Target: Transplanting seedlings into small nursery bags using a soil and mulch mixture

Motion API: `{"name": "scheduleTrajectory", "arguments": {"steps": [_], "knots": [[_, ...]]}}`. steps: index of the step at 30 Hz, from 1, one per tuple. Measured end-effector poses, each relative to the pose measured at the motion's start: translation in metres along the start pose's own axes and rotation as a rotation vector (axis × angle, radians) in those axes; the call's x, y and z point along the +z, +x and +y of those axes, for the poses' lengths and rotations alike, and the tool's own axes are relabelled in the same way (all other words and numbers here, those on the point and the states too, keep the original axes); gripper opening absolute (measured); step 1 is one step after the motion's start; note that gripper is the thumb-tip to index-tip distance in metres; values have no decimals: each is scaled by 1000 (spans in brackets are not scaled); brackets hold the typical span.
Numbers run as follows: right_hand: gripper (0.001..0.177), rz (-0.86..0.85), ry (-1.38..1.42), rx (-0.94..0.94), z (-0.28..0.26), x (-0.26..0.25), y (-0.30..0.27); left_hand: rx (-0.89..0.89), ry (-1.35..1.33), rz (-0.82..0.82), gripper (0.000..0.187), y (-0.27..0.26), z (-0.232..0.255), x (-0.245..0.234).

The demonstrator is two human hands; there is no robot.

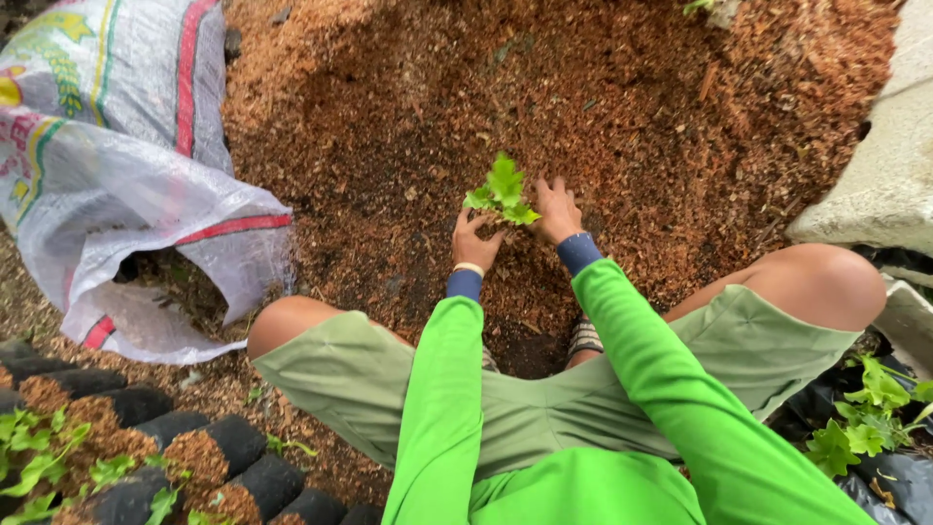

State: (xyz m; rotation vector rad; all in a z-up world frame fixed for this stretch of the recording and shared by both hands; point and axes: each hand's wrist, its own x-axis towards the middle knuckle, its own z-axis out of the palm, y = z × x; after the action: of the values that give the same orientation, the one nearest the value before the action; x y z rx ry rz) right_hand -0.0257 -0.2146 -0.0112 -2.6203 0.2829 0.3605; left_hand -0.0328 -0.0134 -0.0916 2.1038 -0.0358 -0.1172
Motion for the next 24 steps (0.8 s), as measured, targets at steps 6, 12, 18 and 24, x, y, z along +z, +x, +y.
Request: {"name": "scheduleTrajectory", "arguments": {"steps": [6, 12, 18, 24], "knots": [[50, -76, 489, 16, -21, -59, -15, -390, -593, 432, 65, -6, 30, -2], [51, 51, 1122, 188, 3, 8, -28, -534, -396, -7, 81, 11, -65, 70], [41, 21, 968, -64, -62, -84, -59, -514, -745, -35, 138, -5, 110, -73], [44, -58, 460, -388, -137, -271, -191, -516, -958, 92, 76, -38, 200, -238]]}}
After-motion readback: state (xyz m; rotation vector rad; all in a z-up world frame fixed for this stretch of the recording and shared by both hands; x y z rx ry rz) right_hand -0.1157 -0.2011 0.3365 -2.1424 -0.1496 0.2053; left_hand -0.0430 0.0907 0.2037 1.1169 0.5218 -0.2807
